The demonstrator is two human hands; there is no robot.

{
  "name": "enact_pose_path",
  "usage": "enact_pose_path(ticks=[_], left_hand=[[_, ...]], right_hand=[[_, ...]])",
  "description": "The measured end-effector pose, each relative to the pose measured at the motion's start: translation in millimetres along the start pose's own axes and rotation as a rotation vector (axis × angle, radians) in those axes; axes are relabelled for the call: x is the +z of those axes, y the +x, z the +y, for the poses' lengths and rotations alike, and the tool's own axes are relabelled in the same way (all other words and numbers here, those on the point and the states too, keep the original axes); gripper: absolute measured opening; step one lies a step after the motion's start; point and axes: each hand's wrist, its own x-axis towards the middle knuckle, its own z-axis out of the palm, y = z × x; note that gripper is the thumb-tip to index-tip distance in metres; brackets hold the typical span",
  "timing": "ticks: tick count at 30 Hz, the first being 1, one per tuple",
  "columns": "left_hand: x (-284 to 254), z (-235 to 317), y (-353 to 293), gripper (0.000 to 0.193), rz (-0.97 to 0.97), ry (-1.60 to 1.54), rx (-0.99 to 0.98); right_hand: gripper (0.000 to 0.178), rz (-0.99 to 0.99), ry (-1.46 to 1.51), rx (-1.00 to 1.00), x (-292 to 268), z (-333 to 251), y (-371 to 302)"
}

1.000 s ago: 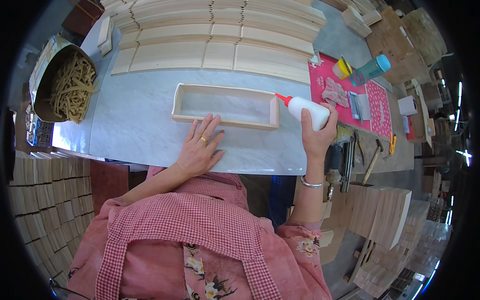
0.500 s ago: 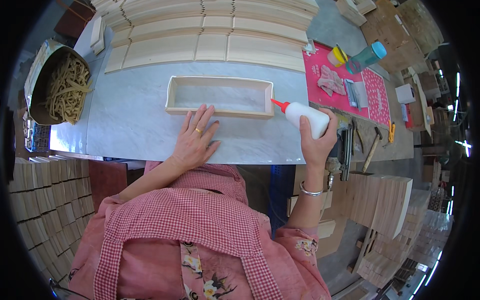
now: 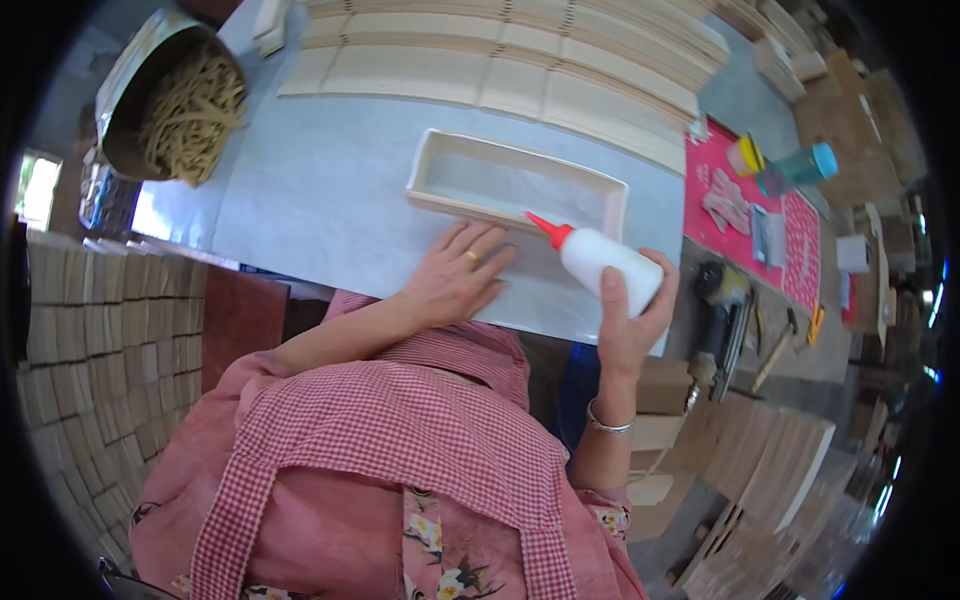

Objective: Assembling wooden boxes by applying glue to frames, placing slats, and securing them with a pneumatic staple gun.

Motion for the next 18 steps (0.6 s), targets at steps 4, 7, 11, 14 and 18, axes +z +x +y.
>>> enact_pose_path(ticks=[4,7,11,14,18], left_hand=[[0,-2,-3,0.035,-0.016,-0.033,-0.03],[7,-4,-7,0.034,-0.03,-0.056,-0.03],[18,-8,-10,0.033,0.07,-0.013,0.059],[13,-7,-9,0.034,0.031,-0.034,0.028],[5,-5,-6,0.034,0.001,-0.05,0.003]], right_hand=[[0.046,-0.13,0.069,-0.112,65,-16,-3],[0.048,-0.217,0.169,-0.101,96,-24,-5],[0.05,-0.232,0.128,-0.166,111,-26,-4],[0.049,-0.232,0.104,-0.156,105,-27,-4],[0.049,-0.207,0.053,-0.155,86,-25,-2]])
